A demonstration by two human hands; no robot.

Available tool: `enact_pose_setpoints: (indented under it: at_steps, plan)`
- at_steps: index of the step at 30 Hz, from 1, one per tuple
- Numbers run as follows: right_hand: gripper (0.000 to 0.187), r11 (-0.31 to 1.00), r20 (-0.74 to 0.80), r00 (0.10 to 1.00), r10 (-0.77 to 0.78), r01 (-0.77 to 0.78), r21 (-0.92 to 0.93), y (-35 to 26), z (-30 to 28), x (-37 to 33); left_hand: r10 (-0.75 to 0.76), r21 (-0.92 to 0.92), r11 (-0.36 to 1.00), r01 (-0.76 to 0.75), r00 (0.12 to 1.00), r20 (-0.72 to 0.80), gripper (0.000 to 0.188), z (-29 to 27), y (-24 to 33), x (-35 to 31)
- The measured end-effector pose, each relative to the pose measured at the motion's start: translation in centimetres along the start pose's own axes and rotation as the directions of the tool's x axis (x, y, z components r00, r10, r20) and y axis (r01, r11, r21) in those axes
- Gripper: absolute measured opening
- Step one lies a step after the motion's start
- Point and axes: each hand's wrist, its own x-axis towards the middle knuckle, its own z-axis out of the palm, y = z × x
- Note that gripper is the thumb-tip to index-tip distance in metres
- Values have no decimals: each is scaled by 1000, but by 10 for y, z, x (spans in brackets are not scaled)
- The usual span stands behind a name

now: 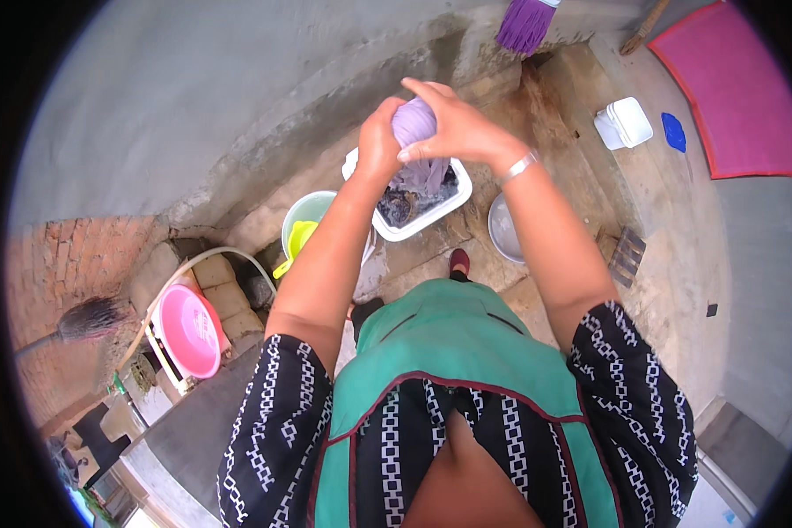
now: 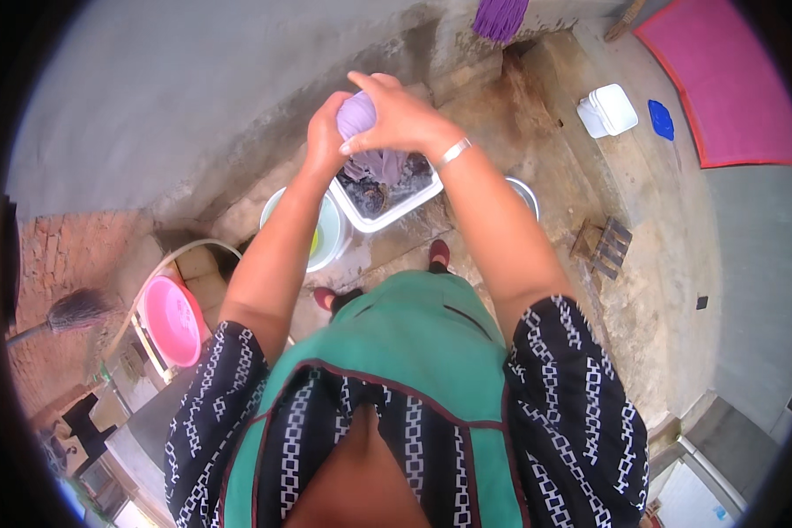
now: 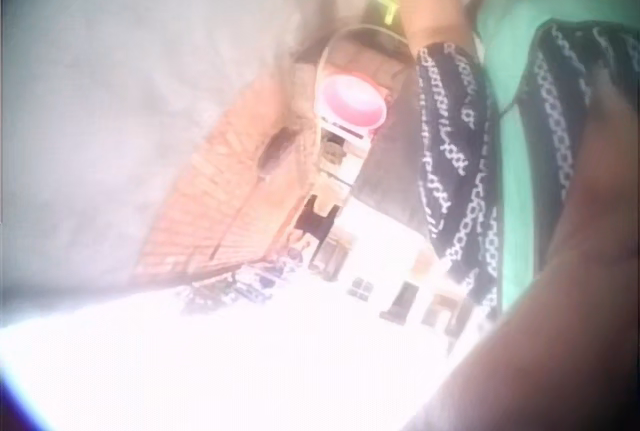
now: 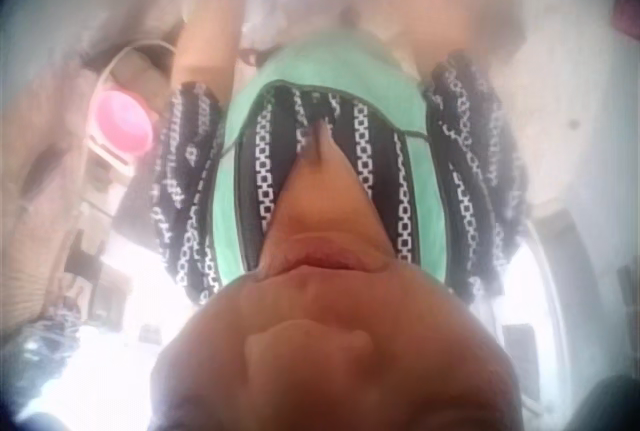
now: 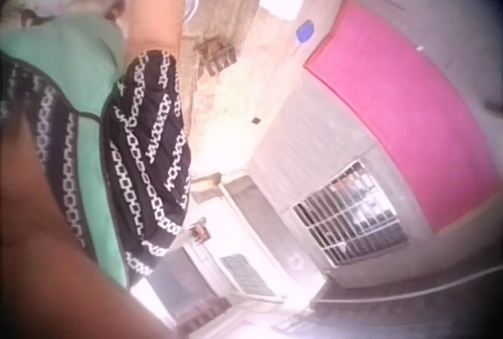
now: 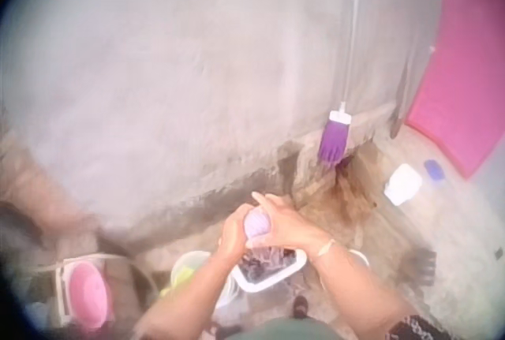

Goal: The person hand-washes several garments in a white basin, wrings them out, and places them in a pink basin. They then move to a brick wall, select hangers, and hang a dark shirt and a light purple shirt on a clothesline to dry.

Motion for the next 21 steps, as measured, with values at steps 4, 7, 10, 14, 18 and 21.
enact_pose_setpoints:
  at_steps: [4, 7, 10, 14, 18, 21]
  plan:
    - [56, 1000, 95, 995, 11, -11, 7, 9, 2, 8, -31, 73, 997, 16, 977, 210, 37, -26, 5, -7]
    - [41, 999, -141, 989, 51, -49, 11, 16, 27, -4, -289, -406, 836, 368, 926, 245, 53, -54, -27, -23]
    - [39, 999, -327, 944, 44, -43, 11, 2, 54, -23, -617, -613, 56, 788, 510, 599, 67, -40, -59, -60]
    - [39, 1000, -289, 957, -10, 16, 18, -9, 83, -64, -338, -750, -442, 492, 683, 647, 65, 7, -40, -64]
    - [38, 982, -253, 966, 48, 1, 187, -3, 63, -81, -234, -703, -528, 476, 715, 659, 43, 25, -53, -55]
    - [51, 524, -131, 759, 638, -304, 795, 62, 65, -97, -309, -722, -516, 461, 686, 659, 42, 24, -32, -53]
